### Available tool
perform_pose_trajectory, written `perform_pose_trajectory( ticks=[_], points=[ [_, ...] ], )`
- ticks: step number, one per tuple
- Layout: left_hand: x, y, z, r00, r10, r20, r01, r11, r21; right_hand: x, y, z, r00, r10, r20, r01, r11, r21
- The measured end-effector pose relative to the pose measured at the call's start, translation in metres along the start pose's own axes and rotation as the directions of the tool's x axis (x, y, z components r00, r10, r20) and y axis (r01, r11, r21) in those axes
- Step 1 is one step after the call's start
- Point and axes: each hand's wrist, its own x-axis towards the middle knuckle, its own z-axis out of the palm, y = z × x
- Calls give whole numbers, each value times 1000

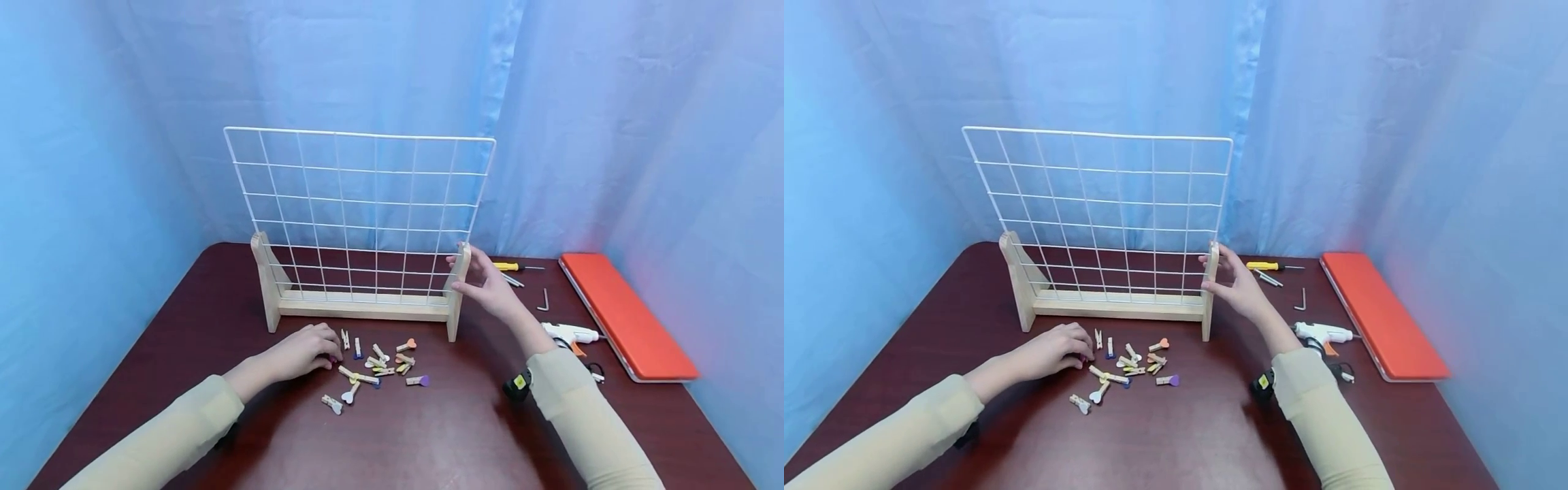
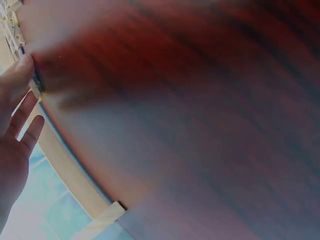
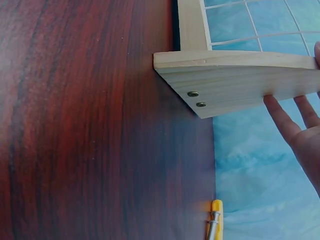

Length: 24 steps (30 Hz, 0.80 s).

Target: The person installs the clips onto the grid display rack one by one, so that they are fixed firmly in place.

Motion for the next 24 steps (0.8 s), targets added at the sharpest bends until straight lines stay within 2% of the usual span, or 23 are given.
perform_pose_trajectory(
  ticks=[6,12,16,19,21,24],
  points=[
    [-2,-3,-2,999,-29,20,28,999,28,5,7,3,1000,9,-8,-9,997,80],
    [-4,-5,-11,998,-67,-14,66,996,-62,6,6,4,999,29,-18,-28,998,62],
    [-2,-4,-25,994,-69,-80,60,992,-110,5,3,4,999,36,-29,-34,998,49],
    [-1,-4,-38,986,-57,-154,37,991,-127,5,3,3,999,34,-35,-33,999,42],
    [-1,-5,-47,976,-37,-216,10,992,-125,5,6,3,999,28,-32,-27,999,37],
    [-2,-7,-63,948,-28,-318,-13,992,-126,6,15,3,999,33,-30,-31,999,41]
  ],
)
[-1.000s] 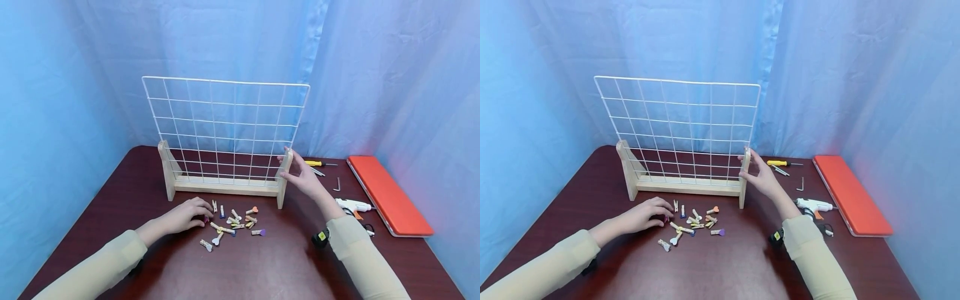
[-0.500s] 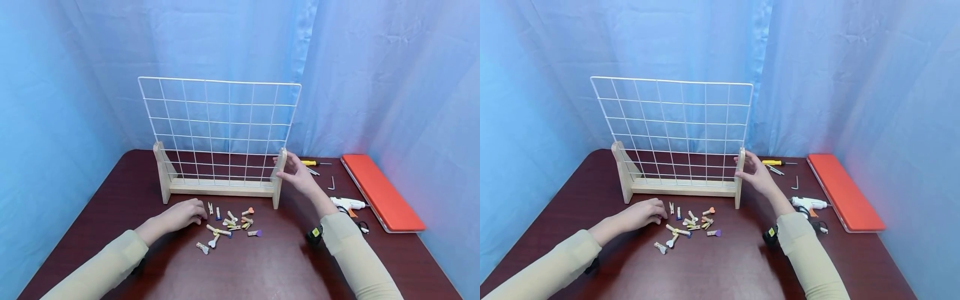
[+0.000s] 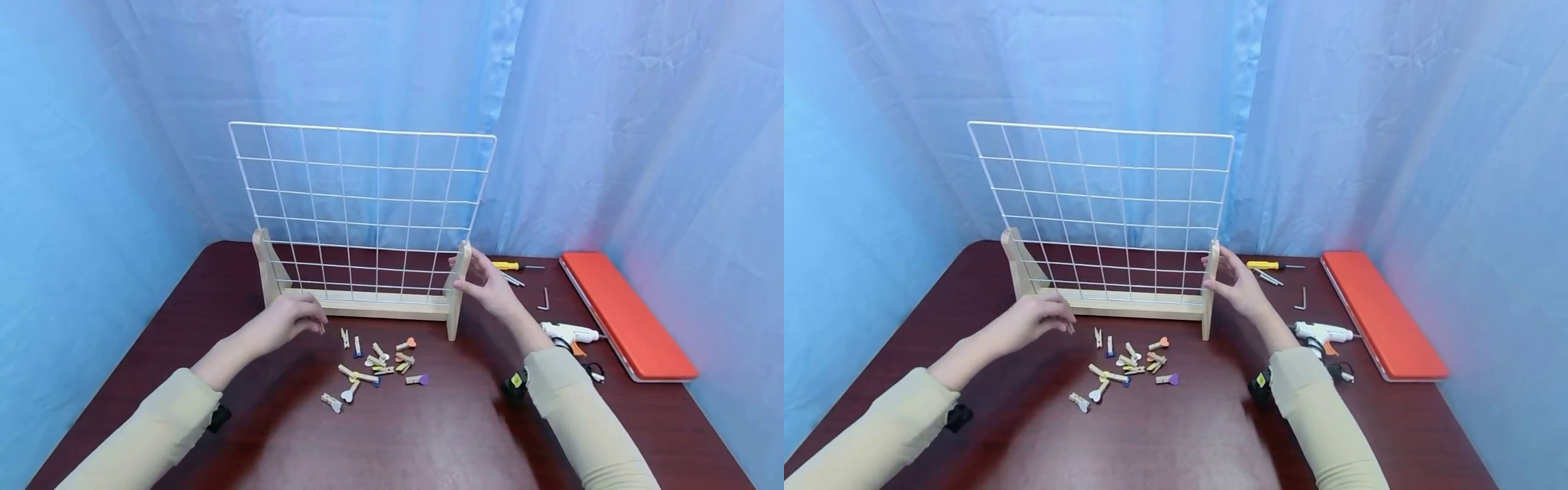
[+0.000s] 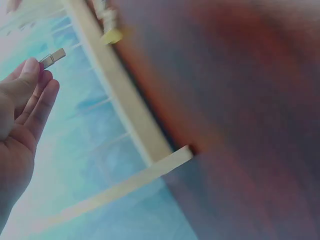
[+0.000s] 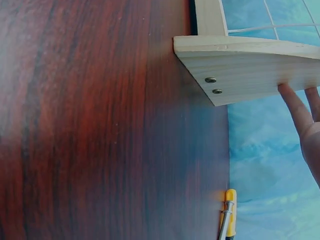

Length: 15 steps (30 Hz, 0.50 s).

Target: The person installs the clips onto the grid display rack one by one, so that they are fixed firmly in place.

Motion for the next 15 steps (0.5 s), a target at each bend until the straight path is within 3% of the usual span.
perform_pose_trajectory(
  ticks=[2,4,7,11,15],
  points=[
    [3,0,-14,997,-37,-71,36,999,-10,1,8,0,1000,3,-5,-3,1000,-6],
    [4,1,-30,983,-114,-140,111,993,-34,2,16,0,1000,1,-13,-1,1000,-7],
    [5,0,-53,936,-255,-243,245,967,-72,1,21,0,1000,-18,-22,19,1000,24],
    [4,-3,-82,839,-408,-360,384,913,-141,-2,14,3,999,-42,-22,44,993,107],
    [6,-4,-105,710,-548,-441,453,836,-310,-6,2,4,999,-43,-30,47,992,115]
  ],
)
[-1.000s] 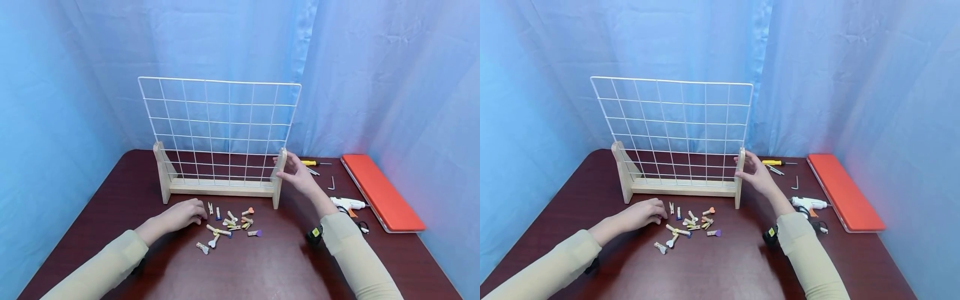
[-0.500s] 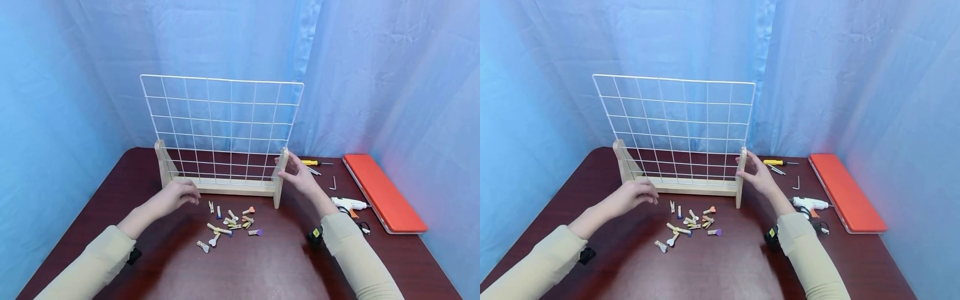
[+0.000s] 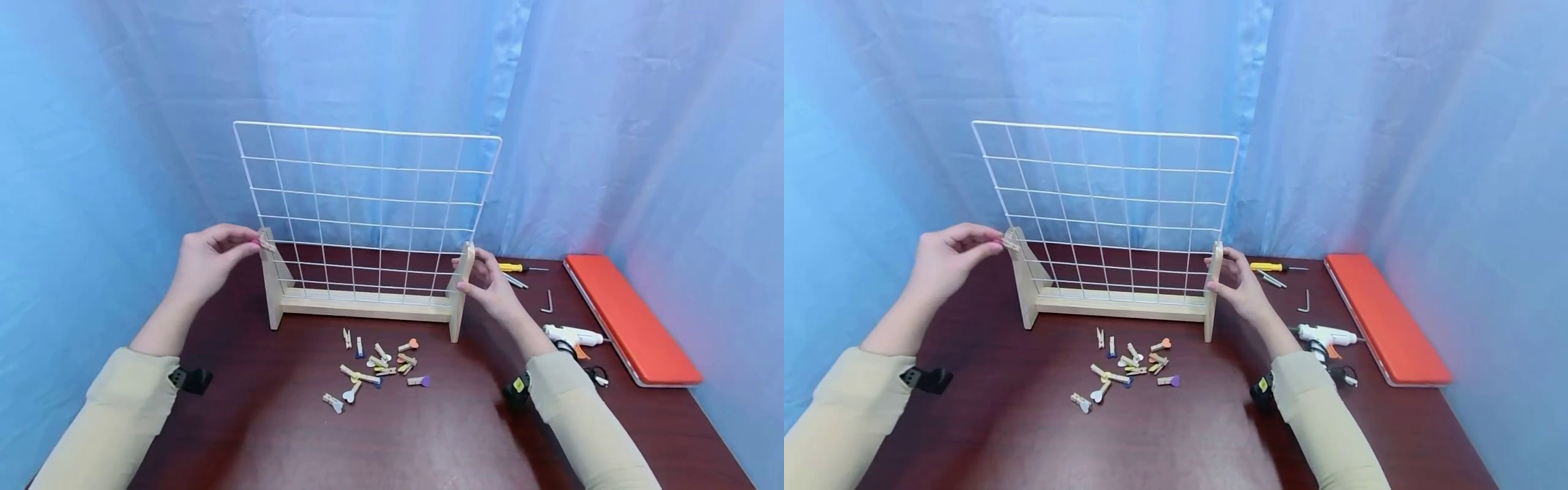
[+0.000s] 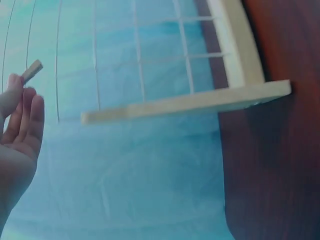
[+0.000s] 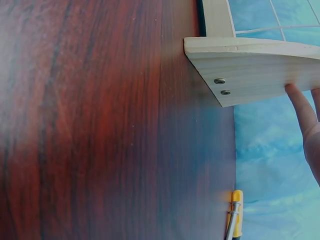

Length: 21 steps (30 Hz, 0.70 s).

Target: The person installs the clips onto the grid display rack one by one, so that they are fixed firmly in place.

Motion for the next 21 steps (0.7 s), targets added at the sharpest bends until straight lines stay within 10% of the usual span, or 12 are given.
perform_pose_trajectory(
  ticks=[6,14,21],
  points=[
    [17,-6,-14,961,-228,-159,176,941,-289,-3,-4,-1,1000,19,-3,-19,1000,-22],
    [27,-48,-2,858,-453,-243,400,885,-237,-3,4,-1,1000,3,7,-3,1000,31],
    [27,-61,12,839,-484,-249,416,865,-281,-3,4,3,1000,-15,5,15,999,32]
  ],
)
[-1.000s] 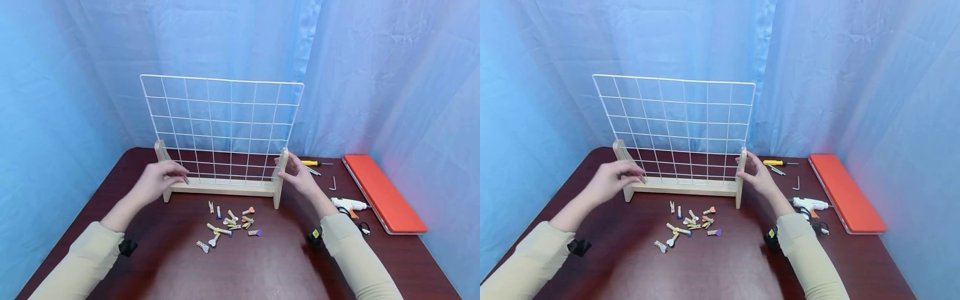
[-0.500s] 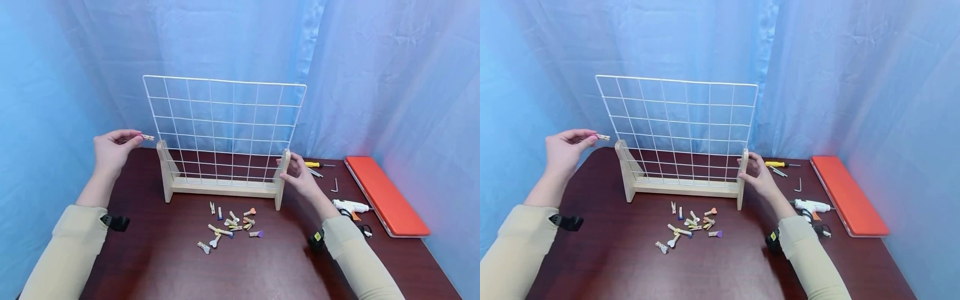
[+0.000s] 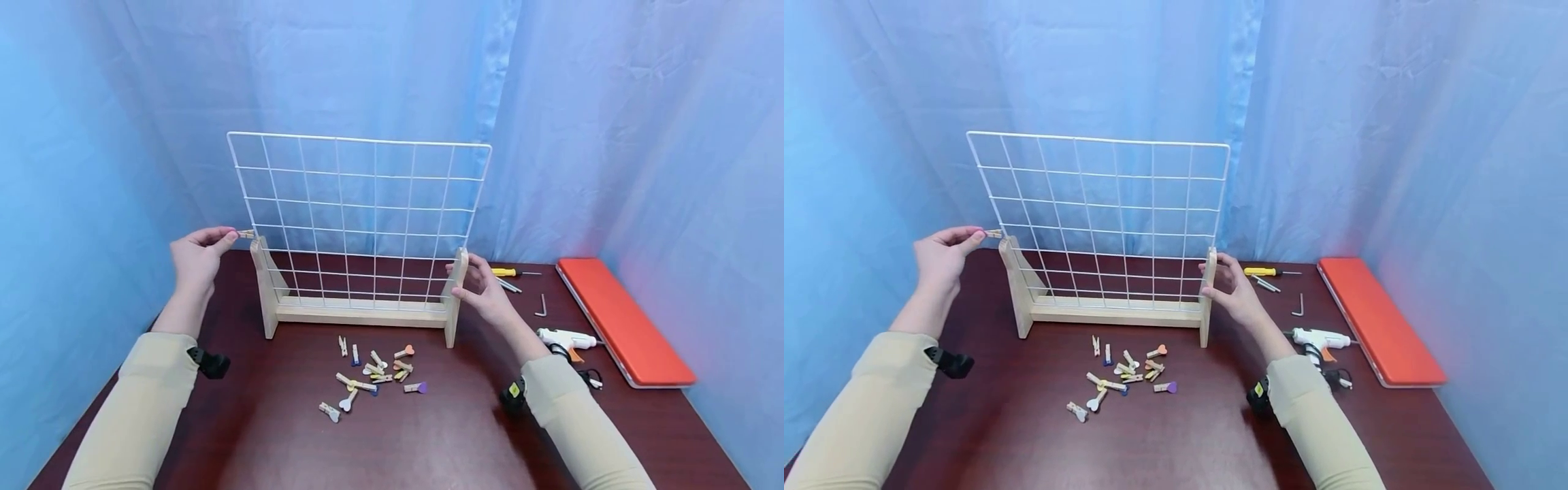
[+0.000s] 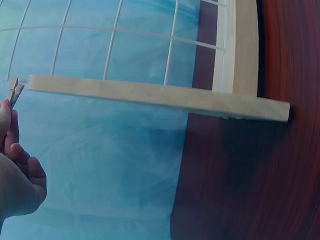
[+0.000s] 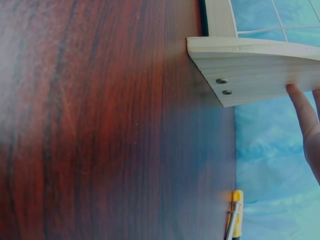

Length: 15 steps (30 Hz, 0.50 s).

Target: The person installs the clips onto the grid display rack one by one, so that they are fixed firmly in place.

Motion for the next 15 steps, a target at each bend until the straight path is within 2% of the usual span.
perform_pose_trajectory(
  ticks=[8,12,15],
  points=[
    [0,-5,11,1000,8,18,-8,1000,-25,3,-4,1,1000,1,8,-1,1000,-7],
    [1,-9,9,997,61,37,-62,998,5,4,-4,2,1000,-9,13,9,1000,-20],
    [1,-10,6,987,153,50,-155,987,38,5,-4,1,1000,-26,17,26,1000,-14]
  ],
)
